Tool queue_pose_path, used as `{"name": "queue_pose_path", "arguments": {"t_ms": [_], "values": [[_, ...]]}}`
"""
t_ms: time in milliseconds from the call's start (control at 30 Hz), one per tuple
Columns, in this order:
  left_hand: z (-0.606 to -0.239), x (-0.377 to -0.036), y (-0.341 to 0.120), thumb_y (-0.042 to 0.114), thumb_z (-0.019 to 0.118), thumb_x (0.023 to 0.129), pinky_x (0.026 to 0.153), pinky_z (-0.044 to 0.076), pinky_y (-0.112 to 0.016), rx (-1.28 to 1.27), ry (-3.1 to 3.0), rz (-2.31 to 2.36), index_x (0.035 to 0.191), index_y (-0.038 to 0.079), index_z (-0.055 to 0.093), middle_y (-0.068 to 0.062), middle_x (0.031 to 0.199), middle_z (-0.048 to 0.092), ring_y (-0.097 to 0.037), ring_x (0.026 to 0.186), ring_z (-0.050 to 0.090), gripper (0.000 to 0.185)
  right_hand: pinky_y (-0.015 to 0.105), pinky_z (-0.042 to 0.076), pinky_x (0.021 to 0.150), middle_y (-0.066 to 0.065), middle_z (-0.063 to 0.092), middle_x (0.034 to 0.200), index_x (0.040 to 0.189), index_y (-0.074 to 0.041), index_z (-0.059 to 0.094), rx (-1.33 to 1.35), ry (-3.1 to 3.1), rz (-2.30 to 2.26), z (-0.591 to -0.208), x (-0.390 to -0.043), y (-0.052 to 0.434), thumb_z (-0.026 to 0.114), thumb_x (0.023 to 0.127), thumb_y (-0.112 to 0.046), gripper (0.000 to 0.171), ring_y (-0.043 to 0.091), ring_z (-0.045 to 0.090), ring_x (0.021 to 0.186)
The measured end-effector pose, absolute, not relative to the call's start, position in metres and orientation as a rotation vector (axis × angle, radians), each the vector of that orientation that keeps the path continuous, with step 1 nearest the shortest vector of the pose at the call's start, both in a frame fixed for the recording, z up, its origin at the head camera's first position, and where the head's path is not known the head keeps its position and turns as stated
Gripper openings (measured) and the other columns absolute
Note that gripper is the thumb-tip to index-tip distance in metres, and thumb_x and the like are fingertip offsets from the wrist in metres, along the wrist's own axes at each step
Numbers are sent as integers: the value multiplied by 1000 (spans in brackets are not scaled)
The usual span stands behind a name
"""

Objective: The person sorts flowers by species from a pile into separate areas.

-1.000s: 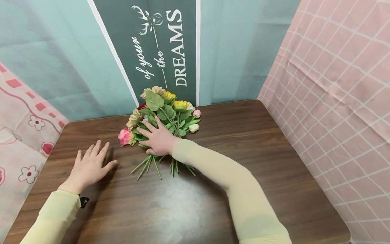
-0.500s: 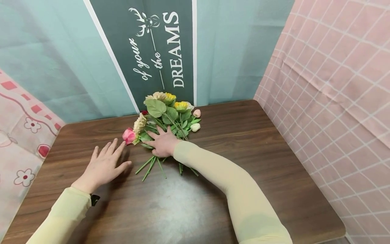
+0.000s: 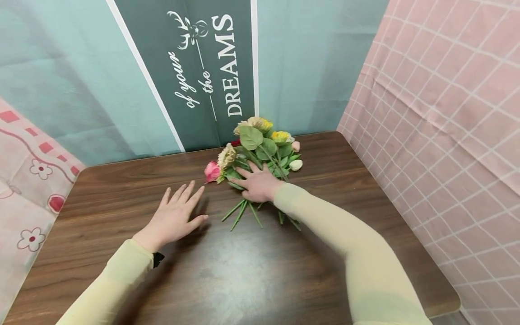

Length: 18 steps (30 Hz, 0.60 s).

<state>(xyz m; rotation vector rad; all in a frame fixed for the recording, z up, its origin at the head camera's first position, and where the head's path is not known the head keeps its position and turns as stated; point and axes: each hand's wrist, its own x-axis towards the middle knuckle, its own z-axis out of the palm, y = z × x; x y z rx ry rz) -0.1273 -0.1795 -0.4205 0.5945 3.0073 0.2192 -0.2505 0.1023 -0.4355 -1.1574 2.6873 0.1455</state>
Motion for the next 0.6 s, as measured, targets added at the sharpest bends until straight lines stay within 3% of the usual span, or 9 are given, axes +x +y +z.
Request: {"name": "queue_pose_path", "arguments": {"t_ms": [600], "values": [[-424, -160, -88, 60, 53, 100, 122, 10, -60, 734, 2967, 224, 165, 21, 21, -14, 170, 15, -36, 154, 18, 83, 81, 20, 107, 6, 15, 171, 163, -37, 26, -1064, 2746, 132, -436, -271, 249, 51, 105, -35, 63, 48, 11, 152]]}}
